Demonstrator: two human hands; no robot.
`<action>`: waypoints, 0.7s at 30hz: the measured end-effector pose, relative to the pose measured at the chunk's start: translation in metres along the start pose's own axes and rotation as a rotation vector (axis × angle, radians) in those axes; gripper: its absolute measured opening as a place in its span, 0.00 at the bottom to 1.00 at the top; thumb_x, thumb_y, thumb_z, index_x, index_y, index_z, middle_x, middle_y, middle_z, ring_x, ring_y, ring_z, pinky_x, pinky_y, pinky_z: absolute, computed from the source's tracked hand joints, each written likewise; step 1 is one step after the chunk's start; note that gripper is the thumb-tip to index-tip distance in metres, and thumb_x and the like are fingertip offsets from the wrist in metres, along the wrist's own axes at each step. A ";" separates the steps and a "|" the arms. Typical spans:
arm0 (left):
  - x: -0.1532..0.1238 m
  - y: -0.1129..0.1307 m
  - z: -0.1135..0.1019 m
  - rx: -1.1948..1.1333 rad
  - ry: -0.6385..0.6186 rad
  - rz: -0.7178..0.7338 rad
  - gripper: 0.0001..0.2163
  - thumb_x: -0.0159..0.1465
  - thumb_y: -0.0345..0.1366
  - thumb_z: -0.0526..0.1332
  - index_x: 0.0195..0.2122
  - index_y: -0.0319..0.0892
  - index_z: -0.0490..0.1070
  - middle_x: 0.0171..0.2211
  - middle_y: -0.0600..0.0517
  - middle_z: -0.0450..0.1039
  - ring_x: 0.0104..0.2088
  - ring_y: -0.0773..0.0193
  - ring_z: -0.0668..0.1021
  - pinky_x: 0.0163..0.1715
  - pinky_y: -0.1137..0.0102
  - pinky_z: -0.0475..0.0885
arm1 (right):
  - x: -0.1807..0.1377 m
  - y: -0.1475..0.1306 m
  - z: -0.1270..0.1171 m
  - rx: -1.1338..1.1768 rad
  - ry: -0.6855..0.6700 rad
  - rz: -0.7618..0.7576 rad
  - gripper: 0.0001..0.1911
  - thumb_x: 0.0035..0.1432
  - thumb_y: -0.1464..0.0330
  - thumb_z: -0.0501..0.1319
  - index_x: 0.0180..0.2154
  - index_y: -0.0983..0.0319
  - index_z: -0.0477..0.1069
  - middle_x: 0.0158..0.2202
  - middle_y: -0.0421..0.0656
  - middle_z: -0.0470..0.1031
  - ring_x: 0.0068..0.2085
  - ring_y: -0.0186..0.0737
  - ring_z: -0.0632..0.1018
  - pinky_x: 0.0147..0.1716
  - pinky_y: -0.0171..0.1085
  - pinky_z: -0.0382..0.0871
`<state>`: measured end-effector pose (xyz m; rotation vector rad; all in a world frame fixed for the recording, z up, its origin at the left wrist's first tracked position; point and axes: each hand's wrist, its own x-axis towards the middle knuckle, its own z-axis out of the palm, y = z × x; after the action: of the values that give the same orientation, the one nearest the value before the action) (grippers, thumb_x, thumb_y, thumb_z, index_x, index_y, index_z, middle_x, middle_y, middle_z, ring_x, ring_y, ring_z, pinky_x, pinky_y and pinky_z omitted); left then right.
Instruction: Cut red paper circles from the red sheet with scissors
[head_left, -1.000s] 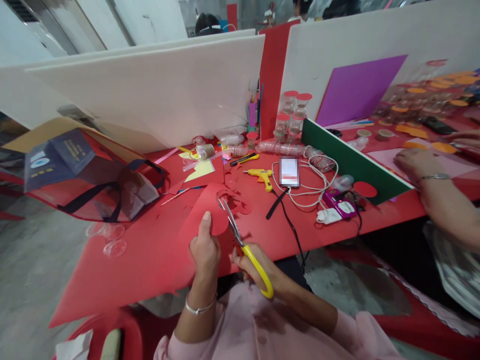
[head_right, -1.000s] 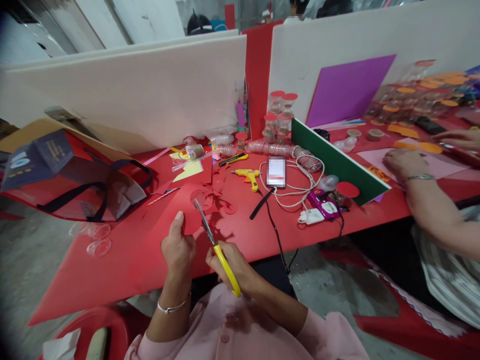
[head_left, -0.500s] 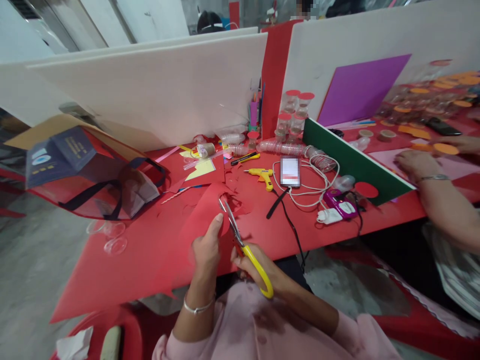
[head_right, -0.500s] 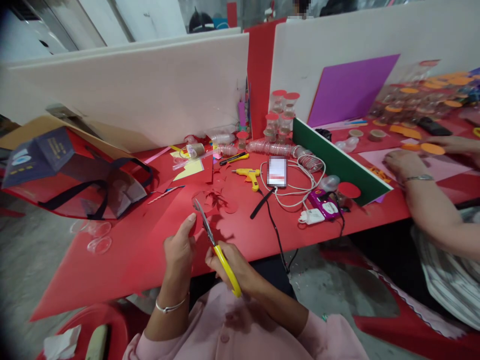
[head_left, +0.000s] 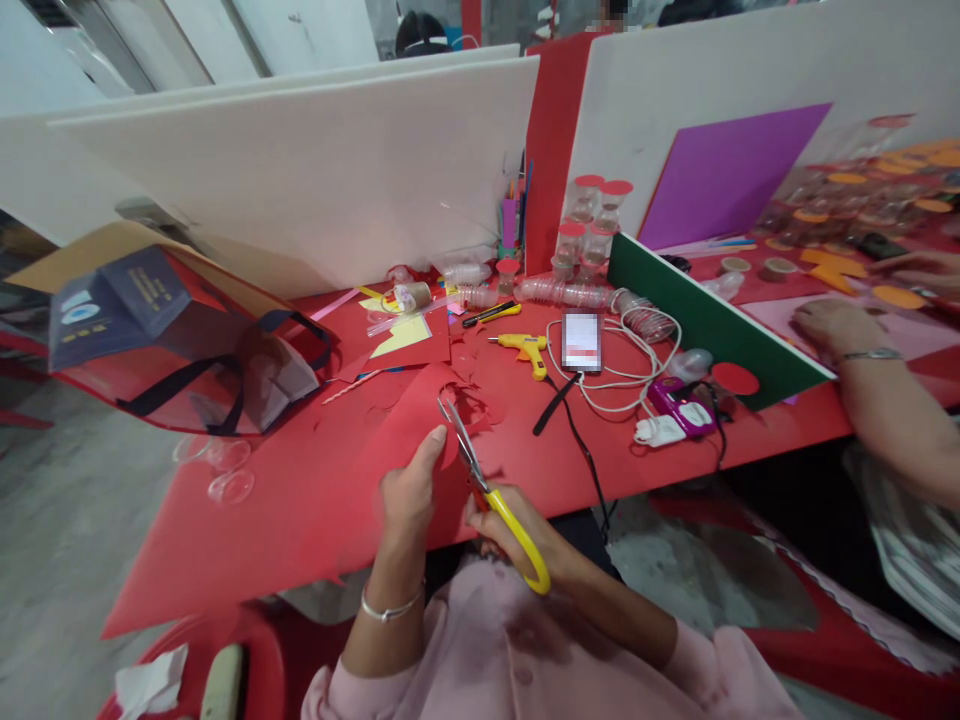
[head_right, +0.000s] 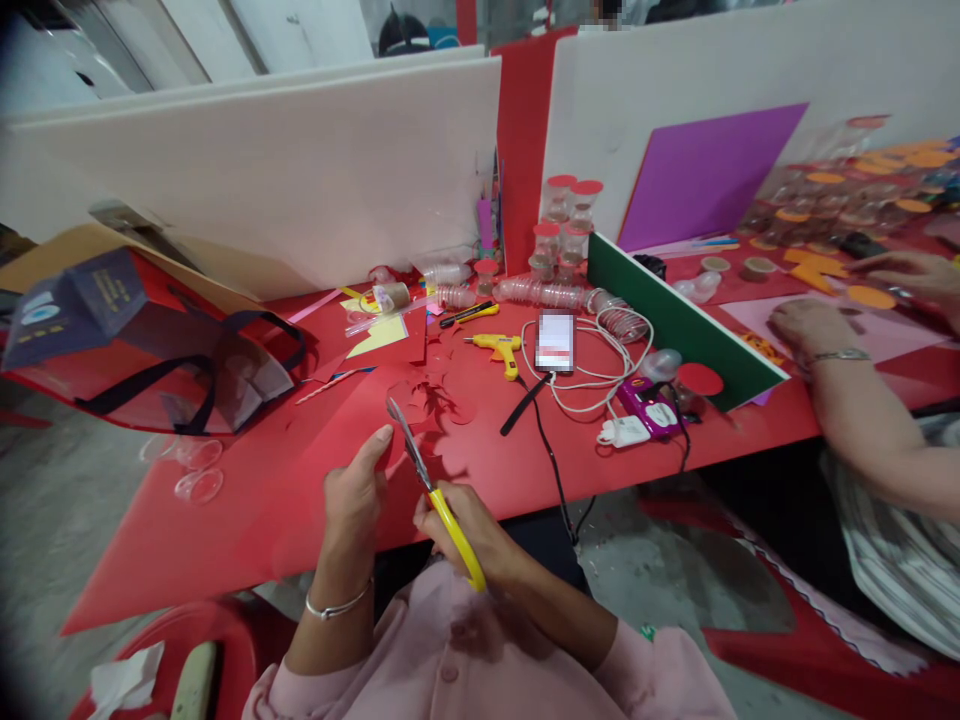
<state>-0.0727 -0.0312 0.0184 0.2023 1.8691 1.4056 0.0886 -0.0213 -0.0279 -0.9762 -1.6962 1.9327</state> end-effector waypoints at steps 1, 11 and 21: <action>-0.002 0.003 0.000 0.025 0.020 -0.003 0.27 0.47 0.54 0.77 0.13 0.42 0.64 0.13 0.60 0.52 0.17 0.72 0.57 0.15 0.72 0.53 | 0.000 0.002 0.000 0.005 0.002 0.001 0.05 0.58 0.69 0.58 0.30 0.61 0.67 0.22 0.36 0.66 0.25 0.33 0.68 0.26 0.32 0.60; -0.008 0.015 -0.001 0.064 0.049 0.040 0.26 0.47 0.51 0.77 0.14 0.44 0.60 0.14 0.60 0.50 0.18 0.73 0.56 0.16 0.72 0.53 | -0.004 -0.006 0.001 0.011 -0.003 0.019 0.07 0.57 0.69 0.58 0.27 0.60 0.64 0.21 0.35 0.64 0.24 0.32 0.66 0.25 0.32 0.57; -0.007 0.016 -0.006 0.062 0.021 0.070 0.25 0.47 0.49 0.77 0.13 0.43 0.61 0.14 0.61 0.49 0.19 0.73 0.56 0.18 0.72 0.54 | -0.008 -0.011 0.001 0.039 -0.024 0.027 0.09 0.58 0.65 0.60 0.27 0.60 0.63 0.21 0.35 0.62 0.25 0.32 0.65 0.25 0.32 0.57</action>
<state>-0.0763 -0.0335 0.0360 0.2875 1.9405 1.4026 0.0915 -0.0257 -0.0154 -0.9697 -1.6601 1.9947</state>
